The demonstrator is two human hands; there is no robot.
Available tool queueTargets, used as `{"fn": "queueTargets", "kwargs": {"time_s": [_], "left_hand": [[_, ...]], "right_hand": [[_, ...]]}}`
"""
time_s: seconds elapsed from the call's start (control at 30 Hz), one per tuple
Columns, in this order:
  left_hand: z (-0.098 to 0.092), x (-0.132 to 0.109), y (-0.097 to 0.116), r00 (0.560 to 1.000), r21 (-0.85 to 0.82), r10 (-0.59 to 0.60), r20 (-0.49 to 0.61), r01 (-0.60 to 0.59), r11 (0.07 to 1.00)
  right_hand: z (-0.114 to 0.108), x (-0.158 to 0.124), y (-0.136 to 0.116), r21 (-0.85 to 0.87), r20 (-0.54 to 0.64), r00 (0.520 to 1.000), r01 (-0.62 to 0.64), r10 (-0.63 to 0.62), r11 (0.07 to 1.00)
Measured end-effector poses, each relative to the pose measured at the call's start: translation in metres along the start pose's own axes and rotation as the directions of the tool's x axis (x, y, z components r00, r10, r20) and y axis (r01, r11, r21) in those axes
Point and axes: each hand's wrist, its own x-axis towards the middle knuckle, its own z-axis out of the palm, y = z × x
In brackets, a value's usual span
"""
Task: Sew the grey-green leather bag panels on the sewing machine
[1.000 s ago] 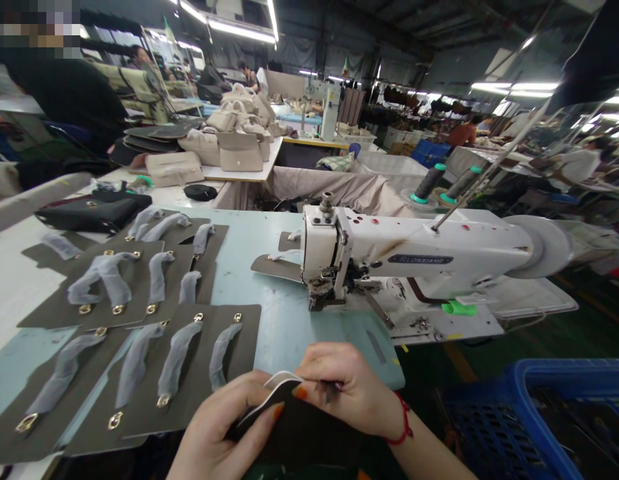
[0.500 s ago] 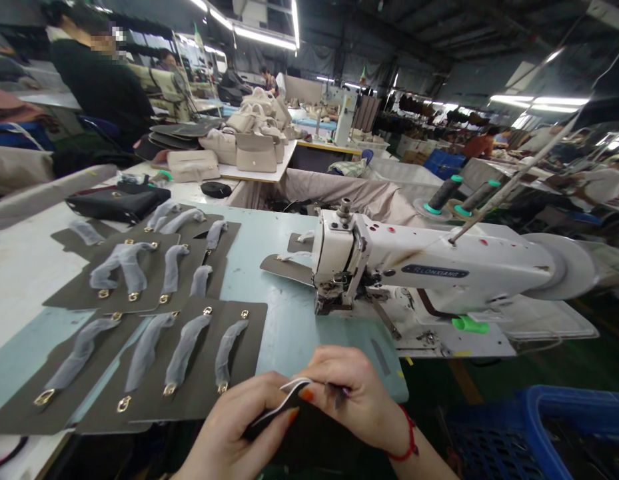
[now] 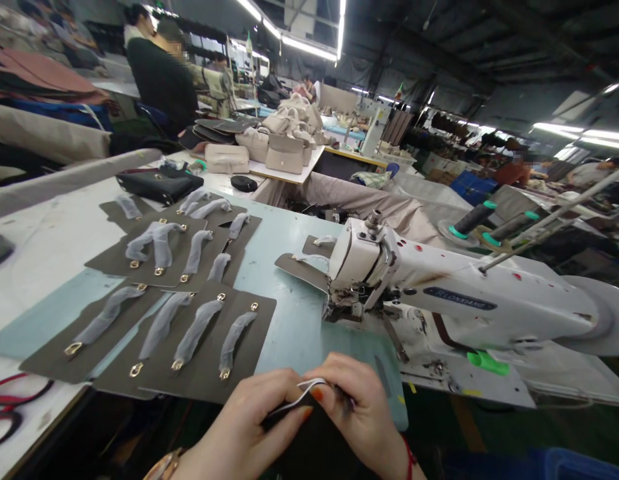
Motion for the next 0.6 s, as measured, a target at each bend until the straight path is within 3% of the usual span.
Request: {"fn": "queueTargets", "kwargs": {"time_s": [0.17,0.37,0.6], "left_hand": [[0.009,0.000,-0.001,0.996,-0.038,-0.083,0.029,0.084,0.996],[0.012,0.004,0.000,0.984,0.028,-0.162,0.071,0.161,0.987],[0.007,0.013,0.004,0.993,0.061,-0.112,0.042,0.109,0.992]], "right_hand": [[0.002,-0.004,0.006,-0.072,-0.059,0.997,0.038,-0.042,0.997],[0.004,-0.010,0.014,-0.109,-0.152,0.988,0.015,-0.031,0.994],[0.000,-0.006,0.015,-0.113,-0.141,0.989,-0.058,0.042,0.992]]}}
